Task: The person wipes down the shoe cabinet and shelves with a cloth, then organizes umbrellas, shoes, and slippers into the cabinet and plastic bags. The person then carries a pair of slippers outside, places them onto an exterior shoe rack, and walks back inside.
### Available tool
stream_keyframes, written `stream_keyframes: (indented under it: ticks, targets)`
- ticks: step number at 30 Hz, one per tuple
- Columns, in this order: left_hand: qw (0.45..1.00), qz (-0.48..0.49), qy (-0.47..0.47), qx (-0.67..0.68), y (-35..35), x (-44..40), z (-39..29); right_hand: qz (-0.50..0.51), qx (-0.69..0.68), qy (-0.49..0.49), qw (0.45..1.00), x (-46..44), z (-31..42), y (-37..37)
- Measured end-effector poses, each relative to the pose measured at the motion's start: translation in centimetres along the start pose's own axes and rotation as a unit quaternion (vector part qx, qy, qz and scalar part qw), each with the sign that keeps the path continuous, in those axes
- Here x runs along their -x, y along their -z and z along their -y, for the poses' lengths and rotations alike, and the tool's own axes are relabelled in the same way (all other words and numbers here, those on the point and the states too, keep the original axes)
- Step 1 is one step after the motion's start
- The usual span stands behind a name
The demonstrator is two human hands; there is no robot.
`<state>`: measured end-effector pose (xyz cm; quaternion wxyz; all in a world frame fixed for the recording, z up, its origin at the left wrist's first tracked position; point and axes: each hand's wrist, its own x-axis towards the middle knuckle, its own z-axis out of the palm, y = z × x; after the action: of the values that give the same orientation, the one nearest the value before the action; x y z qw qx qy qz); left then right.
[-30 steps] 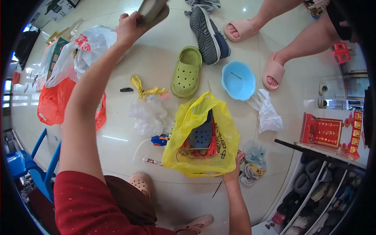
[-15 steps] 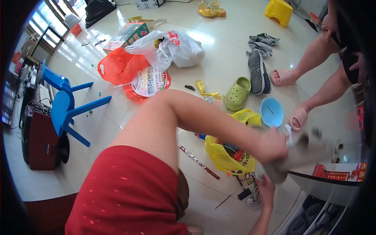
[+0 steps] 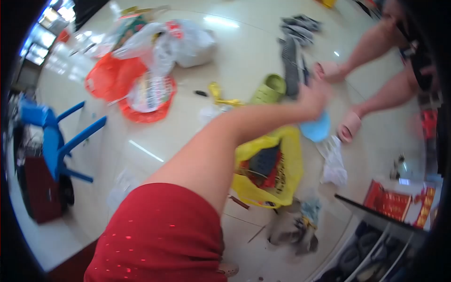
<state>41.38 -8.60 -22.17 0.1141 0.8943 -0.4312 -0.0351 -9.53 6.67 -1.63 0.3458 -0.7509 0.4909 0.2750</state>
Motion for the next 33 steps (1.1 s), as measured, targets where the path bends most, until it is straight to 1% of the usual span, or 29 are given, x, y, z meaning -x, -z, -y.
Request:
stream_keyframes:
  ticks: [1, 2, 3, 4, 5, 7, 8, 9, 11, 12, 13, 15, 17, 18, 19, 20, 21, 22, 23, 24, 25, 27, 28, 29, 30, 31, 33]
  targets:
    - [0.993, -0.035, 0.102, 0.049, -0.7, -1.9, 2.4, 0.005, -0.146, -0.035, 0.989, -0.3, 0.8, -1.0]
    - [0.960, -0.126, 0.215, 0.127, -2.2, -3.7, 4.2, 0.018, -0.064, -0.034, 0.997, -0.2, 1.6, -0.7]
    - [0.933, -0.097, 0.274, 0.214, -0.1, -3.1, 5.5, 0.040, 0.021, -0.027, 0.999, -0.6, 2.3, -0.2]
    - [0.907, -0.073, 0.319, 0.267, -0.7, -3.7, 6.6, 0.067, 0.109, -0.016, 0.992, -0.9, 2.9, 0.3]
    - [0.874, -0.049, 0.365, 0.316, -1.4, -4.3, 7.5, 0.030, 0.059, -0.036, 0.997, -1.0, 3.4, 0.5]
    - [0.894, -0.039, 0.331, 0.299, -2.7, -5.4, 8.3, -0.049, -0.040, -0.076, 0.995, -1.0, 4.2, 0.9]
    - [0.905, -0.034, 0.309, 0.290, -3.6, -6.3, 8.6, -0.059, -0.050, -0.054, 0.996, -1.1, 4.6, 0.9]
    - [0.900, -0.054, 0.300, 0.310, -4.8, -7.2, 9.1, -0.068, -0.060, -0.033, 0.995, -1.2, 4.8, 0.8]
    - [0.841, -0.030, 0.291, 0.454, -6.2, -8.7, 11.7, -0.071, -0.029, 0.067, 0.995, -1.2, 4.8, 0.4]
    - [0.778, -0.027, 0.292, 0.556, -6.4, -8.5, 13.3, -0.075, -0.013, 0.118, 0.990, -1.4, 4.7, 0.2]
    - [0.704, -0.021, 0.289, 0.649, -6.4, -7.9, 15.4, -0.064, -0.012, 0.129, 0.990, -1.6, 4.5, -0.2]
    - [0.598, 0.103, 0.311, 0.732, -6.1, -5.5, 20.8, -0.036, -0.010, 0.157, 0.987, -2.1, 4.0, -0.7]
    - [0.584, 0.036, 0.323, 0.744, -4.2, -1.5, 21.3, 0.006, 0.052, 0.130, 0.990, -2.8, 4.7, -0.1]
    - [0.663, 0.093, 0.282, 0.687, -4.6, -2.2, 23.9, 0.028, 0.082, 0.113, 0.990, -3.1, 5.2, 0.3]
    - [0.729, 0.155, 0.239, 0.622, -3.7, -2.4, 24.3, 0.013, 0.084, 0.118, 0.989, -3.2, 5.3, 0.7]
    - [0.711, 0.098, 0.387, 0.579, -3.1, -3.7, 23.7, 0.001, 0.088, 0.118, 0.989, -3.3, 5.2, 0.9]
    - [0.782, -0.017, 0.386, 0.490, 1.5, -1.5, 19.0, -0.010, 0.094, 0.118, 0.989, -3.3, 4.9, 1.1]
    - [0.856, -0.027, 0.313, 0.411, 2.2, -1.6, 18.5, -0.016, 0.096, 0.127, 0.987, -3.8, 4.3, 1.3]
    - [0.912, 0.045, 0.222, 0.341, 2.7, -1.6, 17.6, -0.020, 0.098, 0.138, 0.985, -4.3, 3.7, 1.2]
    - [0.951, 0.096, 0.118, 0.270, 3.2, -1.6, 16.8, -0.021, 0.098, 0.149, 0.984, -4.5, 3.4, 1.2]
    - [0.963, 0.162, 0.086, 0.197, 3.1, -1.5, 15.3, -0.020, 0.093, 0.157, 0.983, -4.6, 3.5, 1.1]
    - [0.973, 0.100, 0.001, 0.208, -1.9, -2.8, 16.1, -0.022, 0.085, 0.171, 0.981, -4.8, 4.0, 1.2]
    - [0.992, 0.013, 0.004, 0.125, -2.5, -2.6, 15.4, -0.032, 0.093, 0.190, 0.977, -4.9, 4.2, 1.0]
    - [0.997, -0.071, 0.006, 0.043, -3.1, -2.2, 14.4, -0.022, 0.093, 0.188, 0.978, -4.9, 4.5, 0.7]
    - [0.987, -0.159, 0.009, -0.038, -3.7, -1.9, 13.5, -0.013, 0.096, 0.188, 0.977, -5.2, 4.9, 0.5]
    - [0.979, -0.194, -0.050, -0.026, -2.5, -1.5, 12.1, -0.007, 0.099, 0.190, 0.977, -5.3, 5.1, 0.1]
    - [0.951, -0.266, -0.157, 0.001, 1.0, -0.3, 9.6, -0.009, 0.099, 0.225, 0.969, -5.4, 4.8, -1.2]
